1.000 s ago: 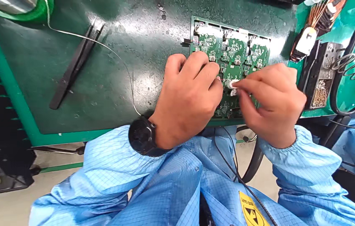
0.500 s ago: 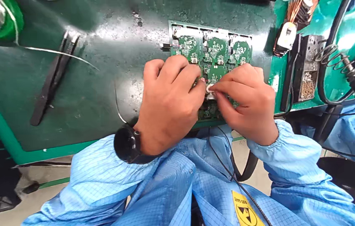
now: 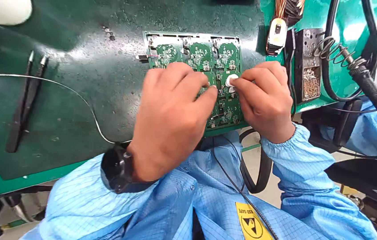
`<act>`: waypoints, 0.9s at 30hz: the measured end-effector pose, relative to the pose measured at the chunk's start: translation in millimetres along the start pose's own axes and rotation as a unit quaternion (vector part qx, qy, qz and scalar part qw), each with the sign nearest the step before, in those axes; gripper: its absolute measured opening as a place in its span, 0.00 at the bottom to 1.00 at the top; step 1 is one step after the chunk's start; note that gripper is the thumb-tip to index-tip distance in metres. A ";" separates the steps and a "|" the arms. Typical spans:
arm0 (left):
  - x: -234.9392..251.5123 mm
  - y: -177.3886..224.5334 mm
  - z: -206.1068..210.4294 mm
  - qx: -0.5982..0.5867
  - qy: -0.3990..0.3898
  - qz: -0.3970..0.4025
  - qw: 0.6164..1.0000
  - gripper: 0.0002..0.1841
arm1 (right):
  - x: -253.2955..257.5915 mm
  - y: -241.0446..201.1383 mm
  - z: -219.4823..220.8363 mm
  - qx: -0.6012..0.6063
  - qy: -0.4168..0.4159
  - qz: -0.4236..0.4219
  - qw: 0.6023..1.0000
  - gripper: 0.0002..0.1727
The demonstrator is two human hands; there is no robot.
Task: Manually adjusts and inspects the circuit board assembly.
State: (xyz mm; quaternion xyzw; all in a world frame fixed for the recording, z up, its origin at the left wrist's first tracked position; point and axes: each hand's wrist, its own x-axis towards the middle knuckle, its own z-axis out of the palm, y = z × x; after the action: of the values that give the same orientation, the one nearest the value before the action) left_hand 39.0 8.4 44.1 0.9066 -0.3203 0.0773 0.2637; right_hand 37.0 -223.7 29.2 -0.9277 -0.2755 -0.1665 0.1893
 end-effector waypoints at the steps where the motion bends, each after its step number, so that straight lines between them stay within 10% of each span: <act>1: 6.9 1.3 4.2 -0.003 -0.013 0.005 1.000 0.12 | 1.1 2.1 2.0 -0.001 -0.003 -0.010 1.000 0.09; 27: 20.0 -0.6 32.9 0.021 0.023 -0.048 0.998 0.08 | 3.0 15.4 11.7 -0.015 -0.017 -0.137 0.990 0.09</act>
State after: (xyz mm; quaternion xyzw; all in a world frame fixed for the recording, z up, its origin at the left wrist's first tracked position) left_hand 54.0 -19.4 22.0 0.9242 -0.2684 0.0923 0.2557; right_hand 50.6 -229.1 16.3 -0.8865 -0.4008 -0.1796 0.1458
